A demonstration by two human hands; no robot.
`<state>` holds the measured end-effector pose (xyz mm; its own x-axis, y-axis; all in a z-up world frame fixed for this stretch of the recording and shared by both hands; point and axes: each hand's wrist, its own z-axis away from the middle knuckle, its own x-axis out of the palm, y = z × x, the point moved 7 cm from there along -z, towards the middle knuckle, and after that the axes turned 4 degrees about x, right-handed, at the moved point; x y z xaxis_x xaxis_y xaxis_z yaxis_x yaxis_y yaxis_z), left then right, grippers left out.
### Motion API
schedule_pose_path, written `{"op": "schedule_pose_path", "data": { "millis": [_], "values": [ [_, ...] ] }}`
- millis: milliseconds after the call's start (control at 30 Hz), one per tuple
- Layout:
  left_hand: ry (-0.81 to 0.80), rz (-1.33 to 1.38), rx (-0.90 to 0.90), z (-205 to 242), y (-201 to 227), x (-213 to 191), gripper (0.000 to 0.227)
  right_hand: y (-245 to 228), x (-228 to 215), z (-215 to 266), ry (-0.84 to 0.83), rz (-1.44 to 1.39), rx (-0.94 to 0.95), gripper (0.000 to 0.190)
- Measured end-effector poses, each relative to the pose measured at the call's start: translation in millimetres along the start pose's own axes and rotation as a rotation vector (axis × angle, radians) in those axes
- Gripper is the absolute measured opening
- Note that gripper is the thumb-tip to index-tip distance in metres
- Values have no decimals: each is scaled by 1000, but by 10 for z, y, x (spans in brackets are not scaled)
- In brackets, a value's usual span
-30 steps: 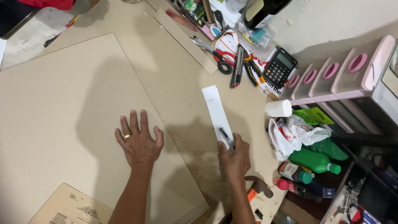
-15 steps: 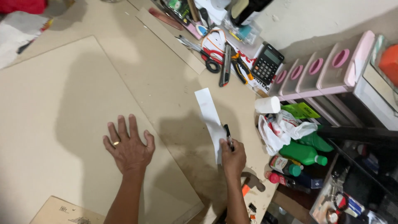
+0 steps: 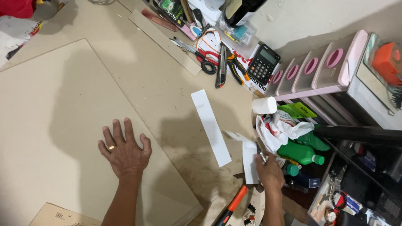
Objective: The person measures a large white board on a cluttered table using a metal ruler and a black marker. They align the ruler along the edges of the board and make marks at specific intervals. A white dog is visible nearby, and the person briefly pets it before resuming the measurement task.
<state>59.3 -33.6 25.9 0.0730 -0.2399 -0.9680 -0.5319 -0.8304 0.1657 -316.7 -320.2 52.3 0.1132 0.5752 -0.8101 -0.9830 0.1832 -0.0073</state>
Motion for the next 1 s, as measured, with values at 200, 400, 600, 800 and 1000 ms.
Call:
{"op": "schedule_pose_path", "data": {
  "millis": [200, 400, 600, 800, 1000],
  "values": [
    [78, -40, 28, -7, 34, -54, 62, 178, 472, 159, 210, -107, -59, 48],
    [-86, -8, -58, 10, -48, 129, 73, -1003, 656, 454, 293, -259, -587, 46],
    [102, -91, -10, 12, 6, -17, 65, -1182, 661, 576, 16, -192, -188, 53],
    [113, -75, -32, 12, -23, -18, 68, -1315, 604, 407, 312, -119, -685, 27],
    [-44, 3, -91, 35, -68, 155, 75, -2645, -373, 566, 470, 84, -1078, 21]
  ]
}}
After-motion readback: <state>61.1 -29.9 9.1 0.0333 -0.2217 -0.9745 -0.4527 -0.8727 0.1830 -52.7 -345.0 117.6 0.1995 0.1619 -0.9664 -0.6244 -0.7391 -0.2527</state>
